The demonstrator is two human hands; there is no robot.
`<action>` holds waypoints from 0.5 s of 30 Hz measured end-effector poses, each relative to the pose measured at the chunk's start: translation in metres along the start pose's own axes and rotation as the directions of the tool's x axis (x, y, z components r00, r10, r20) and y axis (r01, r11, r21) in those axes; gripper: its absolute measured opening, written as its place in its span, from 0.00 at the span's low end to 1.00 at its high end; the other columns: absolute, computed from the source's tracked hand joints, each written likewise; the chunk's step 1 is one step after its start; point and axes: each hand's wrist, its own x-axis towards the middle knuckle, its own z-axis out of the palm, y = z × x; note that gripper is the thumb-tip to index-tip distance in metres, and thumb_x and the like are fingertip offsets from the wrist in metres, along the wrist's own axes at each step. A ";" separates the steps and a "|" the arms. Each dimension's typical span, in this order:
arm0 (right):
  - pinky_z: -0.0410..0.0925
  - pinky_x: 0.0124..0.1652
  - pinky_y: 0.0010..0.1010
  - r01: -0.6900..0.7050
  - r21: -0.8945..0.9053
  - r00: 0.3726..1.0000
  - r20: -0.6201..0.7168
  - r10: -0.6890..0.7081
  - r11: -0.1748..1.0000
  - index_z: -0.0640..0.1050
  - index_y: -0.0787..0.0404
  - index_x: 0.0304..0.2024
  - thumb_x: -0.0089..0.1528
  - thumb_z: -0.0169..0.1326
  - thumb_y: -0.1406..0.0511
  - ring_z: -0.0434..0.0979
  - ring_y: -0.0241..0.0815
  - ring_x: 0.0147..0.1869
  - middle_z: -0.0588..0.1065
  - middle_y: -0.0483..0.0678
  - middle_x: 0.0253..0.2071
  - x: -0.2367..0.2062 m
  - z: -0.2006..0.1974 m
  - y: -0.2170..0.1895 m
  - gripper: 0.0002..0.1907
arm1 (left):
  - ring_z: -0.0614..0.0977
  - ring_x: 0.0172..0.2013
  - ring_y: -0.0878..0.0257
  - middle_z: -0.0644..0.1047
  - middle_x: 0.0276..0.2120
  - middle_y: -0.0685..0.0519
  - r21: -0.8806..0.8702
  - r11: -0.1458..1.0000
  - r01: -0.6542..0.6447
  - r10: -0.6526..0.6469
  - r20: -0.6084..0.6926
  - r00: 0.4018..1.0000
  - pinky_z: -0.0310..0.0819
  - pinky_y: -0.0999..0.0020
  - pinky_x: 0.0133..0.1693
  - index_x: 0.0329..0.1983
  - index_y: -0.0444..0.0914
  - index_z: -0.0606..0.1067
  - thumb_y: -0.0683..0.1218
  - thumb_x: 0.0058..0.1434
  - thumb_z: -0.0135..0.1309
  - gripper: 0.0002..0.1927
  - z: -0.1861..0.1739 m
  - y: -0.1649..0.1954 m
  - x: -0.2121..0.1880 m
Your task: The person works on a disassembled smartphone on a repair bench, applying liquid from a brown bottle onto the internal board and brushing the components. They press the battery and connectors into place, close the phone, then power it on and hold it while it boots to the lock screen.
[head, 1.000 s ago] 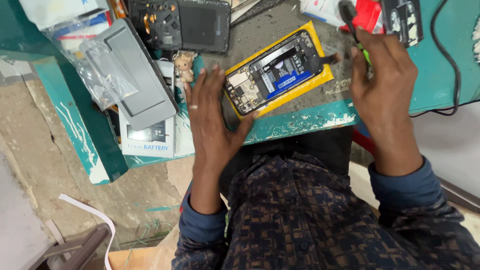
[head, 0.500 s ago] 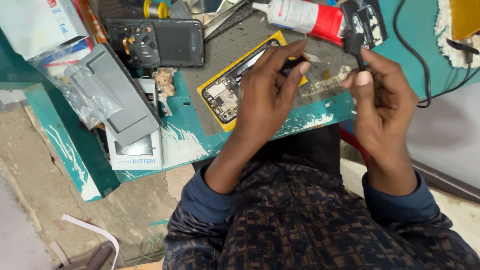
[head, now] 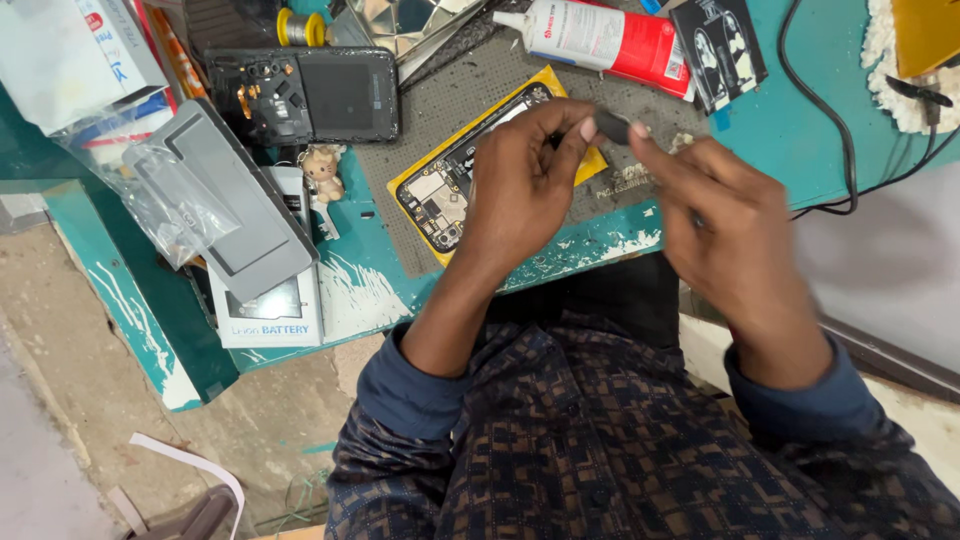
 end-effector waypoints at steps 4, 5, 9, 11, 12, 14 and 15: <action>0.66 0.34 0.34 -0.068 -0.034 0.998 -0.006 0.067 0.997 0.79 0.56 0.64 0.65 0.53 0.80 0.72 0.42 0.32 0.72 0.51 0.35 0.005 -0.019 -0.018 0.26 | 0.77 0.32 0.77 0.83 0.34 0.55 -0.119 0.993 -0.009 0.007 -0.019 1.000 0.72 0.78 0.33 0.48 0.33 0.79 0.41 0.72 0.53 0.07 0.000 0.001 -0.001; 0.65 0.33 0.34 -0.040 0.030 0.998 -0.041 0.041 0.999 0.78 0.58 0.62 0.64 0.53 0.80 0.71 0.43 0.31 0.71 0.52 0.34 0.008 -0.015 -0.021 0.26 | 0.74 0.28 0.77 0.83 0.34 0.55 -0.095 0.995 0.013 -0.015 -0.015 1.000 0.68 0.78 0.30 0.48 0.33 0.79 0.41 0.72 0.53 0.08 0.001 0.001 -0.002; 0.64 0.34 0.32 0.043 0.097 0.999 -0.018 -0.041 0.994 0.77 0.59 0.66 0.66 0.53 0.80 0.71 0.44 0.34 0.73 0.53 0.39 0.016 0.001 -0.017 0.26 | 0.68 0.23 0.74 0.84 0.30 0.55 0.054 0.996 0.074 -0.073 -0.019 0.997 0.61 0.76 0.25 0.42 0.30 0.81 0.42 0.71 0.54 0.09 0.000 0.001 -0.002; 0.65 0.34 0.34 -0.007 0.000 0.999 0.045 0.007 1.000 0.79 0.57 0.64 0.64 0.54 0.80 0.72 0.44 0.32 0.73 0.52 0.36 0.010 -0.002 -0.013 0.27 | 0.75 0.29 0.77 0.83 0.32 0.55 -0.079 0.997 0.000 -0.004 -0.057 0.998 0.70 0.78 0.32 0.45 0.31 0.80 0.42 0.72 0.54 0.08 0.000 0.000 0.000; 0.65 0.34 0.34 -0.031 -0.046 0.996 0.080 0.034 0.998 0.80 0.57 0.63 0.62 0.55 0.80 0.72 0.44 0.32 0.73 0.52 0.34 0.005 -0.005 -0.012 0.28 | 0.78 0.32 0.78 0.82 0.32 0.55 -0.143 0.989 -0.034 0.023 -0.081 0.996 0.74 0.78 0.35 0.46 0.32 0.80 0.42 0.72 0.54 0.08 -0.002 -0.001 -0.001; 0.65 0.34 0.33 -0.101 -0.001 0.995 0.020 0.101 0.995 0.79 0.56 0.65 0.67 0.54 0.80 0.72 0.43 0.32 0.73 0.52 0.36 0.002 -0.005 -0.012 0.26 | 0.72 0.26 0.77 0.82 0.30 0.56 -0.065 0.998 0.016 -0.020 -0.070 0.997 0.65 0.77 0.28 0.45 0.33 0.81 0.42 0.71 0.54 0.08 -0.006 -0.003 -0.003; 0.64 0.34 0.33 -0.141 0.016 0.990 -0.010 0.141 0.990 0.79 0.56 0.66 0.69 0.53 0.80 0.71 0.42 0.31 0.73 0.52 0.37 0.001 -0.005 -0.012 0.25 | 0.69 0.23 0.77 0.82 0.29 0.56 -0.031 0.999 0.039 -0.041 -0.057 0.998 0.60 0.76 0.24 0.45 0.33 0.82 0.42 0.71 0.55 0.09 -0.006 -0.003 -0.005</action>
